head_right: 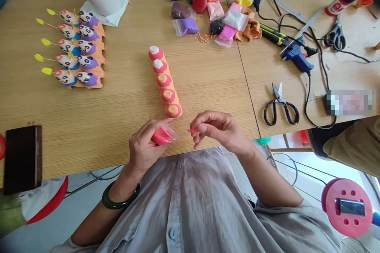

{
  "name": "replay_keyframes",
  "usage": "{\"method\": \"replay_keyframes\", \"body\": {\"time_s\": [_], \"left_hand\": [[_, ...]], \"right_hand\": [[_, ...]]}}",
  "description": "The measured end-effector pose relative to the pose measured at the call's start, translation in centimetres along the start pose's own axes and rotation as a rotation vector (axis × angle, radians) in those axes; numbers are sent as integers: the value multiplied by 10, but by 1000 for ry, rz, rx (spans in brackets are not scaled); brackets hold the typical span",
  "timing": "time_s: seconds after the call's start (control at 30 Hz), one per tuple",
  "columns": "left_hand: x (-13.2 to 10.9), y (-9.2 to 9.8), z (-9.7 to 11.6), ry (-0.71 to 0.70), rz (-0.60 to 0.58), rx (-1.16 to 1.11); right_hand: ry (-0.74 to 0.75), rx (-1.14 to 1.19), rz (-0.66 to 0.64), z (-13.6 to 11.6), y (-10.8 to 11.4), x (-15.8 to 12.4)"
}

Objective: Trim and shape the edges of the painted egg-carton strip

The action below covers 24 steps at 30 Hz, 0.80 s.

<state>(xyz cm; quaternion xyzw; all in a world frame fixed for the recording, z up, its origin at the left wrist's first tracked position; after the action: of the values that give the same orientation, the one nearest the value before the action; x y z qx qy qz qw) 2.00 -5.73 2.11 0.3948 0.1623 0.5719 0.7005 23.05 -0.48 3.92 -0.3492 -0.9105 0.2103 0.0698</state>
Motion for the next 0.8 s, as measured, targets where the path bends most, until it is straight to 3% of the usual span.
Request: {"method": "replay_keyframes", "body": {"time_s": [0.13, 0.3, 0.43, 0.57, 0.63, 0.8], "left_hand": [[1, -1, 2, -7, 24, -12], [1, -3, 0, 41, 30, -25], [1, -6, -1, 52, 20, -30], [2, -7, -1, 57, 10, -38], [2, -7, 0, 48, 11, -48], [1, -8, 2, 59, 3, -42]], "right_hand": [[-59, 52, 96, 13, 3, 6], [-155, 92, 92, 26, 2, 11], [-186, 23, 163, 28, 2, 11], [-273, -97, 130, 29, -7, 11], [-258, -184, 133, 27, -12, 12], [-40, -464, 218, 15, -21, 11]]}}
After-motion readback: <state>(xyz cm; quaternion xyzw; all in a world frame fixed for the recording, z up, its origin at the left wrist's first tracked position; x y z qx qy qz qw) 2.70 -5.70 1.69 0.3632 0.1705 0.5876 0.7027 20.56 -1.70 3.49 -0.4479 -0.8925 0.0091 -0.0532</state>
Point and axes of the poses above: each hand's wrist, its own x-axis towards the middle knuckle, its own y-axis out of the back of the hand, z = x × y, the point moved 4 cm from there along x, towards the middle knuckle, and after that the axes turned 14 degrees about -z, right-handed, at the moved point
